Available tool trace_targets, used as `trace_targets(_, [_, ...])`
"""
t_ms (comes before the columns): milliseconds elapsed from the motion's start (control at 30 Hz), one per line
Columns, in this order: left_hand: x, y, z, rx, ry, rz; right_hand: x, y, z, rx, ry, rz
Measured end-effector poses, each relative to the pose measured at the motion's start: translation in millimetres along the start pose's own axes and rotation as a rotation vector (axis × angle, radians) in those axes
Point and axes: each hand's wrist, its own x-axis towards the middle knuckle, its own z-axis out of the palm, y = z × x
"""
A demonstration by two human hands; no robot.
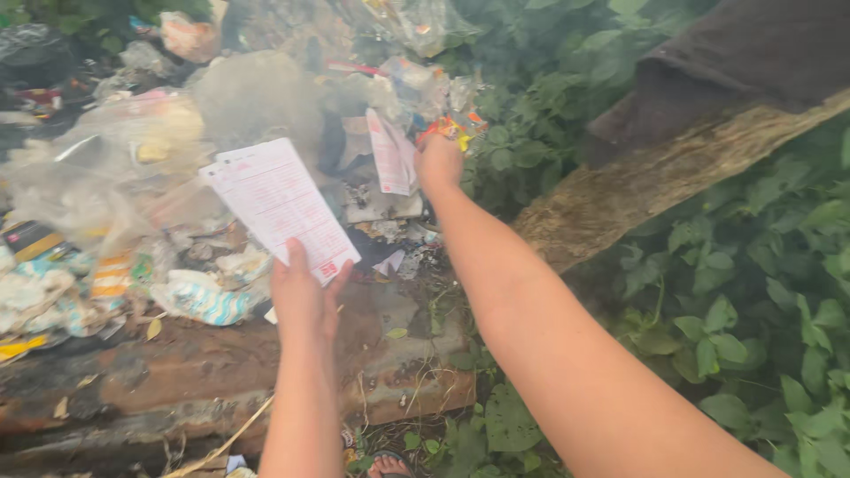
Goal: The person holds papers, gathers pieces of trash and wrappers from the ground by hand to place onto a burning trash pile, and puts sheets of paper into the fire.
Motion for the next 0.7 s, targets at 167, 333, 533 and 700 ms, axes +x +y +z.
trace_targets(167, [0.7, 8.2, 3.7, -0.022, -0.002, -0.021, -4.0, -13.5, -9.7, 0.012, -0.008, 0.031])
trace_targets(333, [-1.7, 9.4, 5.1, -0.014, 0.022, -0.026, -1.3, -11.2, -9.6, -0.023, -0.042, 0.024])
trace_targets(533, [-6.6, 10.6, -2.6, -0.047, 0.018, -0.014, 2.1, -3.4, -16.2, -0.029, -0.045, 0.047])
trace_targets(700, [-6.1, 8.0, -9.1, -0.023, 0.05, -0.049, -0.7, -1.0, -23.0, -0.034, -0.022, 0.051])
